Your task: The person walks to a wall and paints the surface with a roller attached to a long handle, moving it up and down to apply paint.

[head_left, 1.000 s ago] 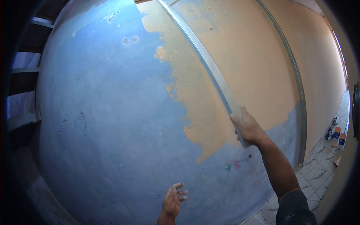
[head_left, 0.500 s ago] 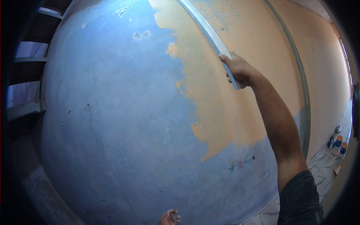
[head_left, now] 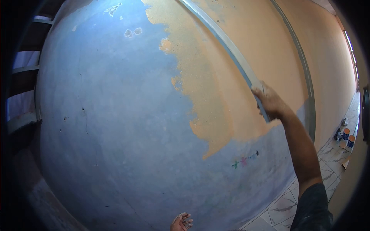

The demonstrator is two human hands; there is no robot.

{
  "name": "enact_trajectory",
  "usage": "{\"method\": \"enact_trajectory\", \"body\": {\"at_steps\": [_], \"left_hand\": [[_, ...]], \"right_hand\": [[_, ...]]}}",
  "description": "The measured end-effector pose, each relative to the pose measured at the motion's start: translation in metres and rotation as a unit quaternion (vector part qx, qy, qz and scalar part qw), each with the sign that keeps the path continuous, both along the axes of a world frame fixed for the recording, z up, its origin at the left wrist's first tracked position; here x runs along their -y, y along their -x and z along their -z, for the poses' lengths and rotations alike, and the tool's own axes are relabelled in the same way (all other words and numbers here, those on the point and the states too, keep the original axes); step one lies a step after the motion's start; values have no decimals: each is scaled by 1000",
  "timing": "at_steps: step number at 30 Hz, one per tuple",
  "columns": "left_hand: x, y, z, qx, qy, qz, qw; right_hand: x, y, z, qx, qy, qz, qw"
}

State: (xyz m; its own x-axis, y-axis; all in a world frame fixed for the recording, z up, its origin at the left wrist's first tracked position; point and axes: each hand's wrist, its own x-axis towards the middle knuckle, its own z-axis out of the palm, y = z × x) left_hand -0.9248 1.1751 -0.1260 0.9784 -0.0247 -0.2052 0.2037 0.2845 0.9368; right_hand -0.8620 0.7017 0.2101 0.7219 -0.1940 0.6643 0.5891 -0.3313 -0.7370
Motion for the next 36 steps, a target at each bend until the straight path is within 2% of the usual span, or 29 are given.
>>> {"method": "enact_trajectory", "body": {"at_steps": [3, 7, 9, 10, 12, 15, 19, 22, 24, 28, 31, 33, 34, 36], "left_hand": [[-13, -14, 7, -39, -48, 54, 997], [-19, -21, 21, -33, -53, 65, 996], [-23, -20, 37, 46, -56, 77, 994], [-14, -8, 25, 45, -56, 75, 995], [7, 25, -9, 120, -131, 49, 983], [-1, 17, 10, 122, -97, 48, 987], [-5, 11, 13, 60, -82, 12, 995], [-28, -12, 38, 16, -67, 54, 996], [-30, -15, 41, -6, -69, 56, 996], [-40, -26, 57, 12, -73, 48, 996], [-43, -28, 61, 62, -100, 75, 990], [-30, -15, 40, 30, -101, 55, 993], [-18, -3, 21, 30, -100, 56, 993], [2, 21, -13, 58, -160, 55, 984]], "right_hand": [[-6, 8, 55, -24, -3, -1, 1000], [-13, 12, 129, -18, -1, 3, 1000], [-18, 25, 159, -42, -9, 9, 999], [-20, 30, 175, -60, -12, 8, 998], [-25, 39, 207, -98, -30, 13, 995], [-37, 50, 260, -130, -78, -2, 988], [-53, 69, 320, -162, -78, 0, 984], [-68, 87, 378, -138, -51, 18, 989], [-76, 92, 418, -195, -39, 21, 980], [-105, 113, 432, -216, -74, -7, 974], [-116, 95, 460, -256, -5, -65, 964], [-125, 69, 473, -105, 127, 96, 982], [-124, 72, 449, -105, 128, 97, 981], [-120, 82, 351, -184, -17, 32, 982]]}}
